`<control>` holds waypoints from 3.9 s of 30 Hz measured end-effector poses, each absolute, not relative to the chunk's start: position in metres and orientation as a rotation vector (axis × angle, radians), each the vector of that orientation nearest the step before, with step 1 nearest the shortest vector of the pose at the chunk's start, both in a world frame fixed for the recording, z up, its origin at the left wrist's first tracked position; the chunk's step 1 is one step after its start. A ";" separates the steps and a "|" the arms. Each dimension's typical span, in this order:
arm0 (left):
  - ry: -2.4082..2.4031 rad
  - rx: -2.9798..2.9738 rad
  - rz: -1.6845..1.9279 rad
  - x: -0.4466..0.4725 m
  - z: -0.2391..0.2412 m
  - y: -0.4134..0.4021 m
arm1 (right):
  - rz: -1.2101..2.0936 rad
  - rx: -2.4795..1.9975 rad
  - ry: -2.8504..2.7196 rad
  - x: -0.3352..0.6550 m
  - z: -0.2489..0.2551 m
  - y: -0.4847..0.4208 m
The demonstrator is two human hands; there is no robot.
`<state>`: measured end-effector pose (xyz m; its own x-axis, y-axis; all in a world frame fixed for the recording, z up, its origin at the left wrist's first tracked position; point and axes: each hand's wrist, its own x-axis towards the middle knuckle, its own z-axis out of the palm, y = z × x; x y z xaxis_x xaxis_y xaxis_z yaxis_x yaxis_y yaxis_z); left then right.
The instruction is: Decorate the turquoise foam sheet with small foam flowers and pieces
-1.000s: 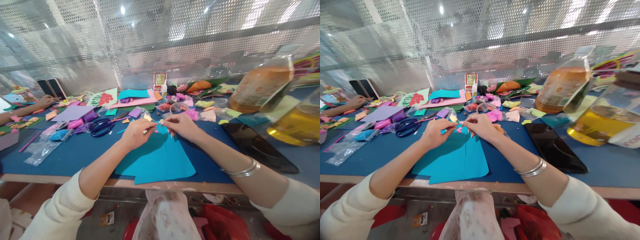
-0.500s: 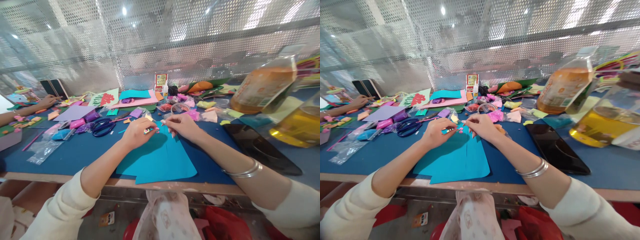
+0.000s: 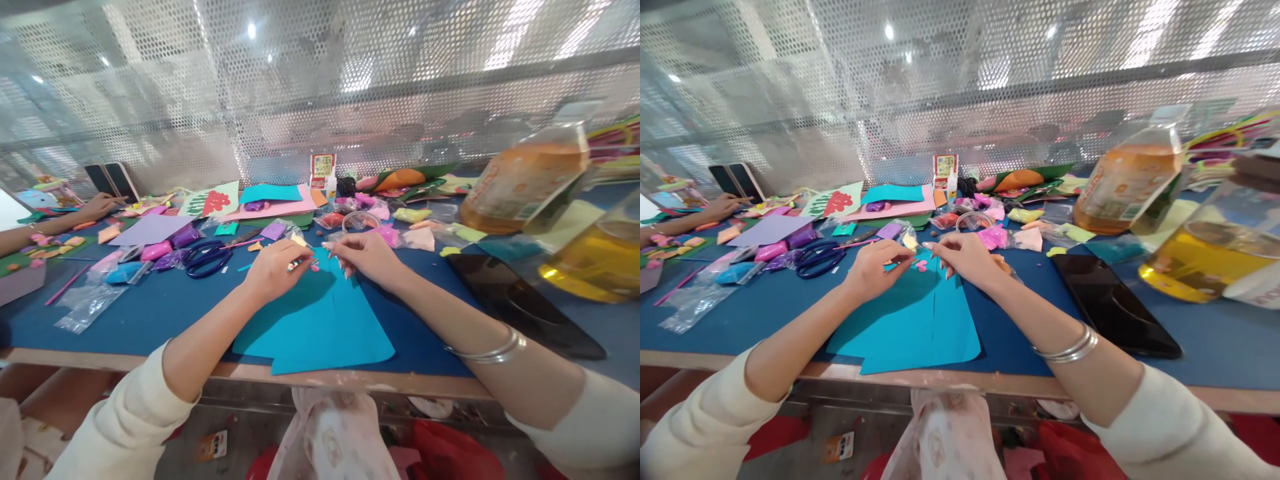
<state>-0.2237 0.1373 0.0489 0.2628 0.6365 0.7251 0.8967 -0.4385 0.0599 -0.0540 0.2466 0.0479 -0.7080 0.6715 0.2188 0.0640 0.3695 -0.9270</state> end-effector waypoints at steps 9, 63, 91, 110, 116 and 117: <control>-1.541 -2.166 -0.903 -0.229 0.037 0.151 | 1.374 -0.745 -1.912 -0.054 0.051 0.251; -1.543 -2.569 -0.463 -0.217 0.041 0.140 | 1.164 -0.634 -2.306 -0.049 0.049 0.248; -1.440 -2.370 -0.687 -0.221 0.038 0.145 | 1.108 -0.668 -2.326 -0.051 0.041 0.257; -1.385 -2.225 -0.780 -0.222 0.036 0.147 | 1.137 -0.657 -2.316 -0.052 0.041 0.257; -1.394 -2.231 -0.787 -0.222 0.036 0.147 | 1.098 -0.651 -2.360 -0.052 0.041 0.257; -1.399 -2.235 -0.786 -0.222 0.036 0.147 | 1.091 -0.651 -2.365 -0.052 0.041 0.257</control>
